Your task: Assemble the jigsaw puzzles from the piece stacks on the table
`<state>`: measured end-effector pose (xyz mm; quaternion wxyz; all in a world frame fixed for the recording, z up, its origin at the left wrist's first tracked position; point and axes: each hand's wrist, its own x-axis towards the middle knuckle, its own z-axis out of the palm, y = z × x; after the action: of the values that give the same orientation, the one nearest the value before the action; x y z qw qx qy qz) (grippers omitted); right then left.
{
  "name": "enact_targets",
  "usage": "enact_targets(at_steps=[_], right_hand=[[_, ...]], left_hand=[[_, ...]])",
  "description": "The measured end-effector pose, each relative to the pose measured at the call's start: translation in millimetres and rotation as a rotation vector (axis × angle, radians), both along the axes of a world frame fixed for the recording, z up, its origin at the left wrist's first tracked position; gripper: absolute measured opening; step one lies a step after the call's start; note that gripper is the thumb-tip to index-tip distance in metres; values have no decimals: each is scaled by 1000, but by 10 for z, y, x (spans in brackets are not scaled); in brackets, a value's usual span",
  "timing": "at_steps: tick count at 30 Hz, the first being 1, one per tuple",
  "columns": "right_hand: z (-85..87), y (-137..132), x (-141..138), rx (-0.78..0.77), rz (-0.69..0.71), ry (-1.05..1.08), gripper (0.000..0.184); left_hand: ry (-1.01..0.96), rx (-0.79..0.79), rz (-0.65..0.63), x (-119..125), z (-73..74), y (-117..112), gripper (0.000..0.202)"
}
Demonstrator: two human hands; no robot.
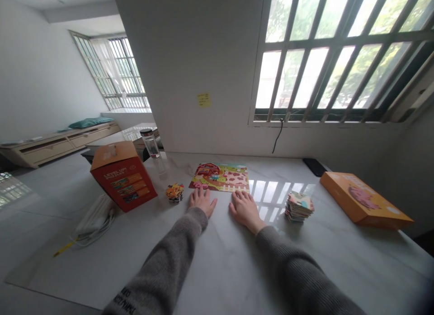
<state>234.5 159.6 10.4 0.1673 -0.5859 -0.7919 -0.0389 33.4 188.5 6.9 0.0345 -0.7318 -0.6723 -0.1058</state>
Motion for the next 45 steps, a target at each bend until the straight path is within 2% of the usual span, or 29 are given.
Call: enact_targets(at_steps=[7, 18, 29, 31, 35, 45], right_hand=[[-7, 457, -135, -71, -9, -15, 54], [-75, 910, -332, -82, 14, 19, 56], [-84, 1061, -356, -91, 116, 62, 51], [-70, 1047, -327, -74, 40, 82, 46], [-52, 1025, -249, -22, -205, 122, 38], [-77, 1060, -192, -69, -199, 97, 47]], left_hand=[[-73, -4, 47, 91, -76, 441, 62], [-82, -43, 100, -12, -129, 900, 59], [-59, -43, 85, -51, -113, 1026, 61], [-60, -64, 79, -65, -100, 1034, 61], [-55, -73, 73, -85, -90, 1054, 61], [-53, -65, 58, -82, -106, 1063, 60]])
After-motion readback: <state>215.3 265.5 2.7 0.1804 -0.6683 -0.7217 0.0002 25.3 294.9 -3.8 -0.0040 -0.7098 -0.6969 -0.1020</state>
